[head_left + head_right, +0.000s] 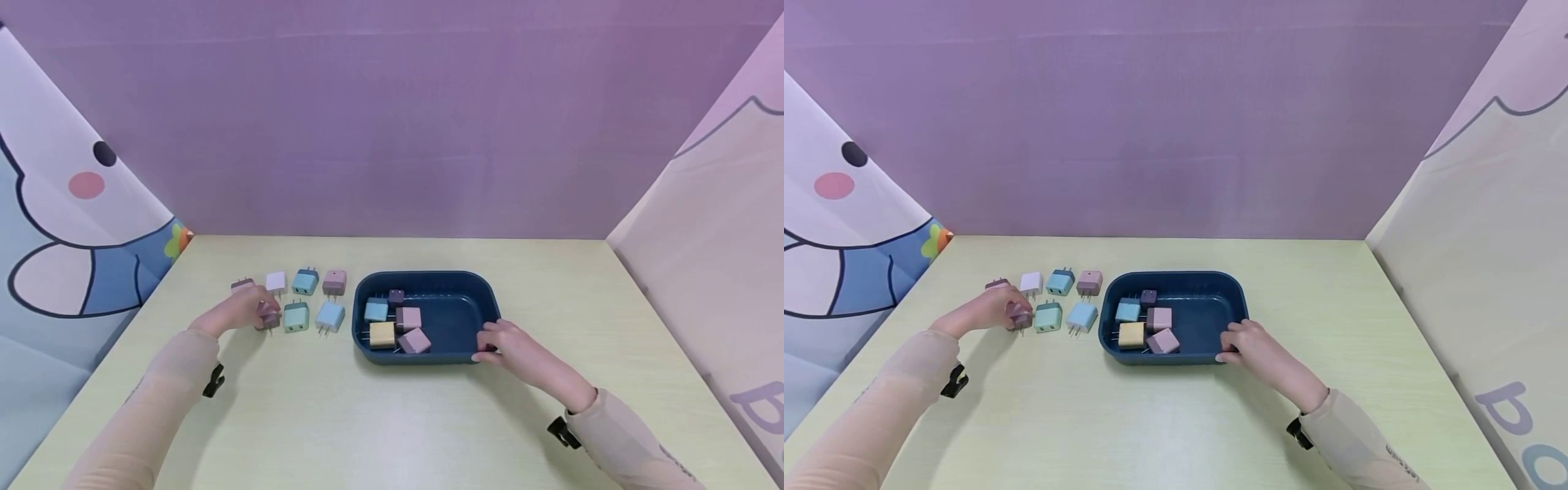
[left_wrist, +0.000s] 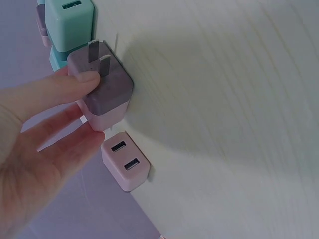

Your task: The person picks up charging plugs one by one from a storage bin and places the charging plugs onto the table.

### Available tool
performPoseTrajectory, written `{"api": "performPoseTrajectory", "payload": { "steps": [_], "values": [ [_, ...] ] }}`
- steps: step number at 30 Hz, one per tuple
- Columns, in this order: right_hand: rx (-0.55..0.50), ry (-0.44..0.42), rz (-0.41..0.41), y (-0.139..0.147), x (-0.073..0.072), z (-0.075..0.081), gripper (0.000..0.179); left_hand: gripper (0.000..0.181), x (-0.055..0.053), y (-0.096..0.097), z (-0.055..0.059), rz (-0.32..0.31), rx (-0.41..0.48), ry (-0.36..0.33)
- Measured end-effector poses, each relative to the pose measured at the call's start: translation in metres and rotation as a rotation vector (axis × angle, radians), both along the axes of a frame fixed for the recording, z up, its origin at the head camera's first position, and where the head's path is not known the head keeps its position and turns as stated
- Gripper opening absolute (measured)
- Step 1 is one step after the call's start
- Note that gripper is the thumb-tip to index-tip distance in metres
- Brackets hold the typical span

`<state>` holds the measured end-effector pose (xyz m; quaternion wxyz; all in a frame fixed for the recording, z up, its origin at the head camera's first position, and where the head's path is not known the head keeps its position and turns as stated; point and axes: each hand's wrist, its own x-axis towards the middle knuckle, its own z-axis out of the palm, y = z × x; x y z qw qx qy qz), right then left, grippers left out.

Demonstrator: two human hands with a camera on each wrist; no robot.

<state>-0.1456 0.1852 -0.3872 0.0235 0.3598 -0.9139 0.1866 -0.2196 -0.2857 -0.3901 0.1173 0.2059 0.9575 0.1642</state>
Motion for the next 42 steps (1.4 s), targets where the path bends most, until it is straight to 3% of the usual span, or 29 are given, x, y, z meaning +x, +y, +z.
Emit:
{"api": "performPoseTrajectory", "payload": {
  "steps": [17,24,31,42],
  "values": [
    [-0.001,0.004,0.000,0.002,0.000,-0.001,0.018,0.035,0.001,0.000,0.001,-0.010,-0.031,0.011],
    [0.003,0.009,0.001,0.001,-0.001,-0.002,0.017,0.026,0.004,0.010,0.014,0.050,-0.048,-0.048],
    [0.005,0.005,0.003,0.001,0.000,-0.001,0.016,0.033,0.005,0.025,0.028,0.082,-0.052,-0.064],
    [0.002,0.005,0.007,0.001,0.000,-0.001,0.015,0.032,0.002,0.052,0.046,-0.018,-0.043,-0.021]
  ]
}}
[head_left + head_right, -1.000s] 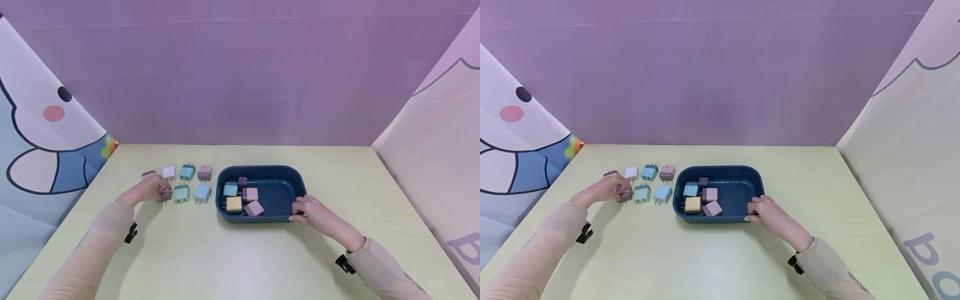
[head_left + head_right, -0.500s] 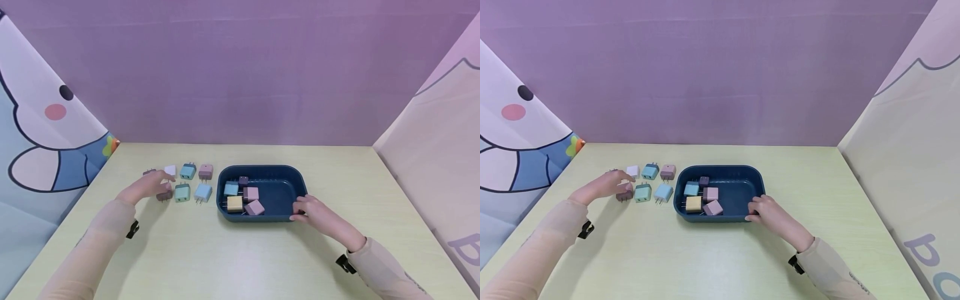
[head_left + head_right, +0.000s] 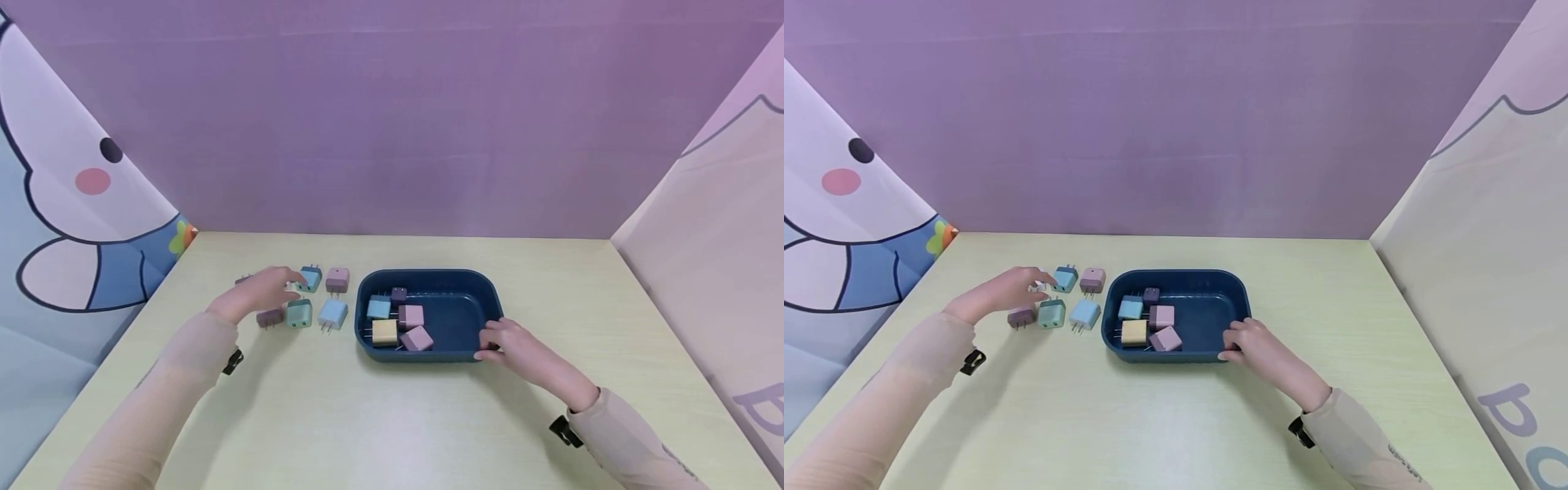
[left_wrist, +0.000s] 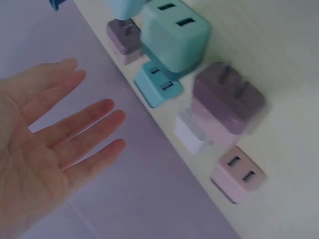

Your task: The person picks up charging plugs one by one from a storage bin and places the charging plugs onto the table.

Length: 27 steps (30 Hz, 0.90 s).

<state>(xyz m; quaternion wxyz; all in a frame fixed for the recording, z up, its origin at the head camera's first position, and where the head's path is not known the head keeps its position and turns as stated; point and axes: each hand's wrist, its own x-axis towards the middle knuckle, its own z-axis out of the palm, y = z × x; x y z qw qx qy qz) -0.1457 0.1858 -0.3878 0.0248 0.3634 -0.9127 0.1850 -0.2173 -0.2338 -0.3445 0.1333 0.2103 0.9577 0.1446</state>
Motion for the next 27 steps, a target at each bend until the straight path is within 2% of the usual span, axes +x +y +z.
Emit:
{"api": "performPoseTrajectory", "payload": {
  "steps": [9,19,24,27],
  "values": [
    [-0.010,0.015,0.009,0.000,0.000,0.000,0.017,0.034,-0.005,0.024,0.012,-0.013,-0.001,-0.031],
    [-0.011,0.011,0.006,-0.001,-0.001,-0.002,0.017,0.032,-0.013,0.055,0.023,-0.042,-0.048,-0.005],
    [-0.011,0.015,0.007,0.000,0.000,-0.001,0.017,0.032,-0.016,0.070,0.030,-0.032,-0.044,-0.042],
    [-0.012,0.017,0.008,0.001,0.000,-0.001,0.017,0.031,-0.018,0.079,0.033,-0.049,-0.045,-0.038]
  ]
}}
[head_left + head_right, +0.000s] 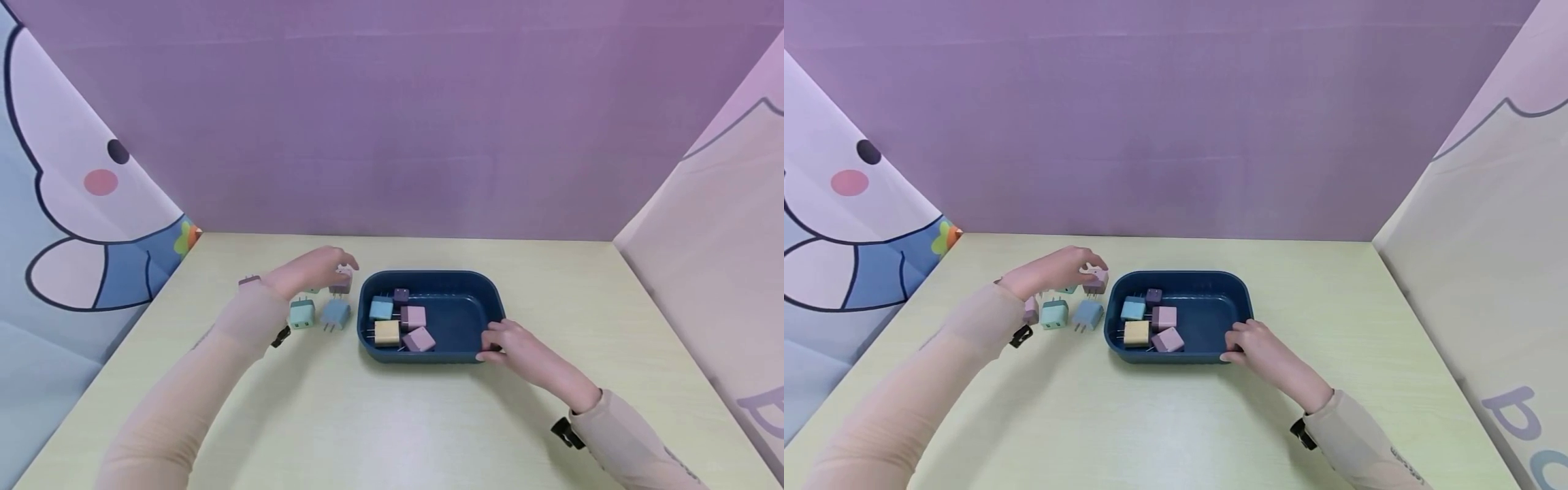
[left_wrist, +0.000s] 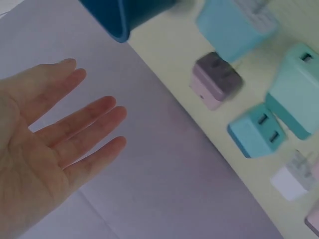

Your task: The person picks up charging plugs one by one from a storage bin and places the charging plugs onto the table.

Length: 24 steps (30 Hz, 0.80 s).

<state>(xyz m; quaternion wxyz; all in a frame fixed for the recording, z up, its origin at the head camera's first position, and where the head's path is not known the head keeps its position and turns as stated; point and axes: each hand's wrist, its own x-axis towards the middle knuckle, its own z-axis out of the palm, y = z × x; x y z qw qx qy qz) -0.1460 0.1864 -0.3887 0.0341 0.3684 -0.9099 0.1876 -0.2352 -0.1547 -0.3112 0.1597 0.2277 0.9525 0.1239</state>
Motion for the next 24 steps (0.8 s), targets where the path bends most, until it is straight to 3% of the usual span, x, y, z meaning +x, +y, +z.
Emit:
{"api": "performPoseTrajectory", "payload": {
  "steps": [9,14,24],
  "values": [
    [-0.004,0.016,-0.002,0.000,-0.002,-0.001,0.017,0.030,-0.007,0.024,0.006,-0.068,-0.003,0.037],
    [0.005,0.000,-0.005,0.001,-0.002,-0.001,0.017,0.030,-0.009,0.036,0.008,-0.077,0.012,0.016],
    [-0.020,0.021,0.016,0.004,-0.002,0.000,0.017,0.029,-0.017,0.062,0.002,-0.117,-0.013,-0.007]
  ]
}}
